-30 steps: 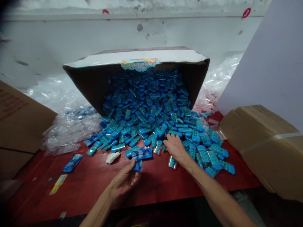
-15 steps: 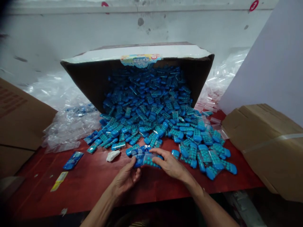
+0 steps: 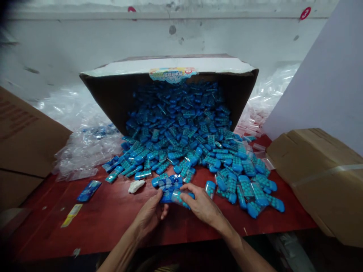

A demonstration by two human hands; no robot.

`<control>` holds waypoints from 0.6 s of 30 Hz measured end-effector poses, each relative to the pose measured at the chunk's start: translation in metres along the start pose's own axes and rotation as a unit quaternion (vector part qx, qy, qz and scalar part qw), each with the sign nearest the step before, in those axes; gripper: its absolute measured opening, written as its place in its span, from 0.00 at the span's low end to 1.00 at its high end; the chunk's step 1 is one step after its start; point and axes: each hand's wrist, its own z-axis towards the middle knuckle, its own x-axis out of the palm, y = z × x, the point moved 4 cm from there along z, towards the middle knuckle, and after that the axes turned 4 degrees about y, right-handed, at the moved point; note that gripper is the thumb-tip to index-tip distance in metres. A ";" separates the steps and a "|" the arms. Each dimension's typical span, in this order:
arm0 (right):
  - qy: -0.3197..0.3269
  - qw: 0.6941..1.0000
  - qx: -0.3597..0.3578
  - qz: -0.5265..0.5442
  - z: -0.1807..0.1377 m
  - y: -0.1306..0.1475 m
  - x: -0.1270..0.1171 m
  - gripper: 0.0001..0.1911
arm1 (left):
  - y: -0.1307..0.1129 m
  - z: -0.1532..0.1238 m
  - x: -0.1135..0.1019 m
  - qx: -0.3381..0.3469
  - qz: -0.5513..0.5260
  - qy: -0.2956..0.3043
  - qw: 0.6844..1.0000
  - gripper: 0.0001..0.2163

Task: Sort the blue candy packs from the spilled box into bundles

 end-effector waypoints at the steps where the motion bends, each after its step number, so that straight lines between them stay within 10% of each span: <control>1: -0.001 1.000 0.002 0.000 0.000 0.000 0.001 0.11 | -0.001 0.000 0.000 0.004 0.003 0.004 1.000 0.14; 18: 0.000 0.999 -0.033 -0.030 -0.004 0.008 0.000 0.13 | -0.009 -0.005 0.001 0.040 0.035 0.029 0.998 0.15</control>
